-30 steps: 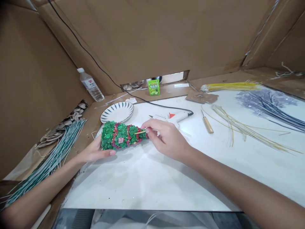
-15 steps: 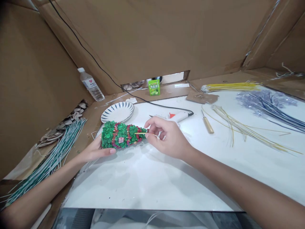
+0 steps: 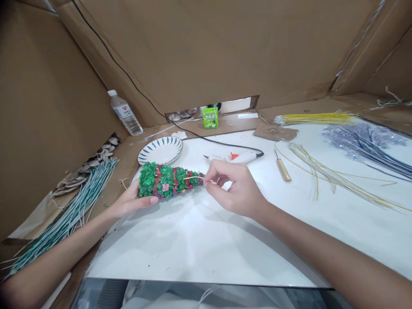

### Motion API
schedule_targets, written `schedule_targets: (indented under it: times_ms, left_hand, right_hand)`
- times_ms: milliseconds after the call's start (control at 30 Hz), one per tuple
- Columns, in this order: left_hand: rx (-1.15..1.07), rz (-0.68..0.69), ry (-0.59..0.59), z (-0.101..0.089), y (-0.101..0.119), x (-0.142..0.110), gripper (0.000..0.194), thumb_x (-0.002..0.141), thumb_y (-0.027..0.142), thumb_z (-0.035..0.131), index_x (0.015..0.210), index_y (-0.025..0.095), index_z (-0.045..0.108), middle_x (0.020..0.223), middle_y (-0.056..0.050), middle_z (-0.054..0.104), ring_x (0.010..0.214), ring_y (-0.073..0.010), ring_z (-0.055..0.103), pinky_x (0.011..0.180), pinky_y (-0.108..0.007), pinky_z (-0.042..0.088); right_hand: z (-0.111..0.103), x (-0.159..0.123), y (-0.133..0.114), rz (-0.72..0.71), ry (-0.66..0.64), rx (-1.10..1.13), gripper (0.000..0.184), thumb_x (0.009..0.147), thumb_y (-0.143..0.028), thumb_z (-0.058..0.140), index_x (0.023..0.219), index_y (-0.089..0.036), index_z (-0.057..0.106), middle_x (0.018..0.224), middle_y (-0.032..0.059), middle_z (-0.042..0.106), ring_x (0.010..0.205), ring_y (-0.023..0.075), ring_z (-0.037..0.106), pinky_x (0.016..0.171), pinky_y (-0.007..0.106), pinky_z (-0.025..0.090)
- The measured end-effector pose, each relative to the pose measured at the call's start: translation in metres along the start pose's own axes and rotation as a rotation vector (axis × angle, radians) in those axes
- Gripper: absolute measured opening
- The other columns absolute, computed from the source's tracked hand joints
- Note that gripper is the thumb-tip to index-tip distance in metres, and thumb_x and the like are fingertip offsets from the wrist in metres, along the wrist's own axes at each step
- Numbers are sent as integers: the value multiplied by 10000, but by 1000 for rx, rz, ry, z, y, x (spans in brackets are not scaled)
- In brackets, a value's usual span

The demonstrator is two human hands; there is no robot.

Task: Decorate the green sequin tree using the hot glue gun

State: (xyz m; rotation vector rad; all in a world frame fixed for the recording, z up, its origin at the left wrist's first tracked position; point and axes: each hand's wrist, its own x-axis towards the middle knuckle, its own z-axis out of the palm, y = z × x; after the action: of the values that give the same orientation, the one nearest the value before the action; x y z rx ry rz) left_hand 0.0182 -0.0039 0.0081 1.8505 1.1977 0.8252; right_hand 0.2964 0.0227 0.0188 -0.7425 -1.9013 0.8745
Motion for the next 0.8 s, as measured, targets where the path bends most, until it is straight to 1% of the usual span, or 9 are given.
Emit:
schedule_targets:
  times_ms: [100,200,267,367,433,533,667,800]
  left_hand:
    - [18,-26,10,1,3,1,522,717,355,658,1154,107,518,1209,-127,583,1094,-278,543,961,-393,432]
    - [3,-69,26,1,4,1,476,722,361,659,1115,116,549,1150,-106,616,1056,-249,559,931,-346,448]
    - [-30,-98,29,1,2,1,428,724,370,660,1064,124,579,1082,-89,640,1009,-229,573,898,-322,462]
    - [-73,-127,83,2,-2,-1,393,710,372,677,1019,143,603,1000,-63,656,942,-201,588,852,-291,473]
    - [-97,-141,116,3,-5,-2,390,699,367,689,1013,150,608,970,-54,661,912,-191,594,835,-281,476]
    - [-122,-165,141,5,-6,-3,398,686,355,702,1016,154,609,973,-52,665,911,-189,598,833,-278,476]
    - [-127,-179,163,6,-5,-2,384,679,348,708,996,152,617,966,-52,672,890,-181,603,795,-260,484]
    - [-137,-208,155,8,-2,-1,304,699,351,693,916,145,640,917,-53,687,837,-163,612,753,-240,487]
  right_hand:
    - [0,1,2,-18,-34,10,50,726,-144,559,712,-191,550,684,7,583,619,104,547,544,223,474]
    - [-1,2,3,-48,-45,-9,41,723,-143,573,728,-184,568,682,-1,586,593,90,547,527,202,472]
    - [-2,2,2,-52,-28,-22,56,729,-145,585,769,-184,586,697,-1,593,592,86,550,524,193,473]
    - [-3,2,0,-36,39,-4,100,744,-174,605,843,-185,590,719,5,595,586,89,551,502,199,473]
    - [-5,1,-1,-42,87,4,111,750,-188,612,858,-185,586,714,4,587,574,91,548,496,209,477]
    - [-6,1,-2,-93,133,-33,106,742,-170,622,844,-185,594,726,2,589,570,85,542,506,215,483]
    - [-6,0,-2,-166,159,-85,118,724,-116,620,816,-188,608,733,-7,602,569,70,542,519,201,491]
    - [-4,0,-2,-184,123,-76,126,709,-98,621,801,-184,613,708,-15,616,561,71,566,533,198,515]
